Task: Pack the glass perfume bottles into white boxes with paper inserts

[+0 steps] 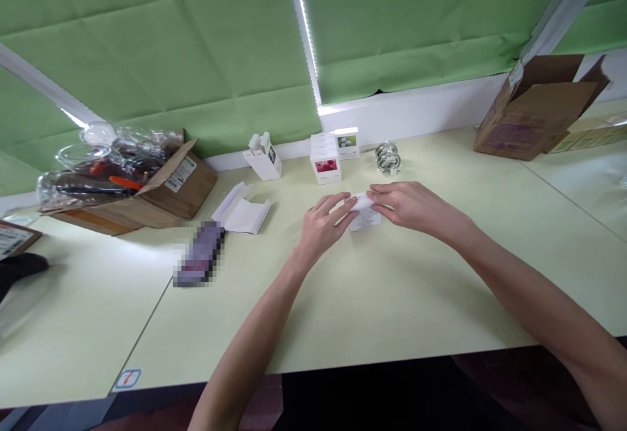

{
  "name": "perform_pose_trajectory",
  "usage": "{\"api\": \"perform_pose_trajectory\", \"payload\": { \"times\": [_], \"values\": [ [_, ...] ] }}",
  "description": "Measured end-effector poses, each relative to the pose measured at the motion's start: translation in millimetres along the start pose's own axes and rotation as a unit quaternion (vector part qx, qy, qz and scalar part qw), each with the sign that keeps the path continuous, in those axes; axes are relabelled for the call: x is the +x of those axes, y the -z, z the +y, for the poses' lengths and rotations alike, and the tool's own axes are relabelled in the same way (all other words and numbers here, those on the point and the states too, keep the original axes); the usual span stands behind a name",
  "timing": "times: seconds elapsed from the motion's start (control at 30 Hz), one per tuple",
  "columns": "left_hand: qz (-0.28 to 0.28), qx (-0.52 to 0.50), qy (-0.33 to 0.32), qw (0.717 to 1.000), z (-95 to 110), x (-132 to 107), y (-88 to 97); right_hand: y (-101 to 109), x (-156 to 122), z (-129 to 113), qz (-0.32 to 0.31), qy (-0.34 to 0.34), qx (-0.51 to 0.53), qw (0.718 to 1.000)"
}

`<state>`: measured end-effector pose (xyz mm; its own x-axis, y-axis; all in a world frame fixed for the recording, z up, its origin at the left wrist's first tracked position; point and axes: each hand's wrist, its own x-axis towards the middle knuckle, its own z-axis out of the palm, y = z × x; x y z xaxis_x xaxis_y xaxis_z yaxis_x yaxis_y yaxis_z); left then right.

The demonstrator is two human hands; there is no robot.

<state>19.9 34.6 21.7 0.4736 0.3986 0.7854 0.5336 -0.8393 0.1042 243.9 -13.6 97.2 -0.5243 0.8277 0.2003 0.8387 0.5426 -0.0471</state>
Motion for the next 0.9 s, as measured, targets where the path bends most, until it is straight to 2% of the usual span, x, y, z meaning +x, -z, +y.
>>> {"api": "perform_pose_trajectory", "payload": {
  "times": [0.13, 0.23, 0.4, 0.63, 0.77, 0.9],
  "values": [
    [0.020, 0.032, -0.018, 0.999, 0.6, -3.1, -4.2, -1.3, 2.9, -13.5, -0.028, 0.004, -0.133, 0.991],
    [0.044, 0.030, -0.035, 0.998, 2.7, -5.1, -8.0, -3.8, 3.2, -17.7, -0.020, 0.014, -0.166, 0.986],
    [0.032, 0.023, -0.015, 0.999, 3.3, -5.0, -10.3, -6.8, 2.3, -15.5, -0.002, 0.013, -0.166, 0.986],
    [0.032, 0.024, -0.028, 0.999, 3.7, -6.9, -9.3, -19.6, -2.8, -15.2, 0.084, 0.036, -0.162, 0.983],
    [0.057, -0.018, -0.014, 0.998, 3.2, -12.3, -16.3, -28.9, -5.0, -18.5, 0.121, 0.016, -0.157, 0.980],
    [0.099, -0.045, 0.007, 0.994, 4.6, -12.0, -23.1, -34.0, -5.0, -23.0, 0.128, -0.015, -0.134, 0.983]
  ]
}}
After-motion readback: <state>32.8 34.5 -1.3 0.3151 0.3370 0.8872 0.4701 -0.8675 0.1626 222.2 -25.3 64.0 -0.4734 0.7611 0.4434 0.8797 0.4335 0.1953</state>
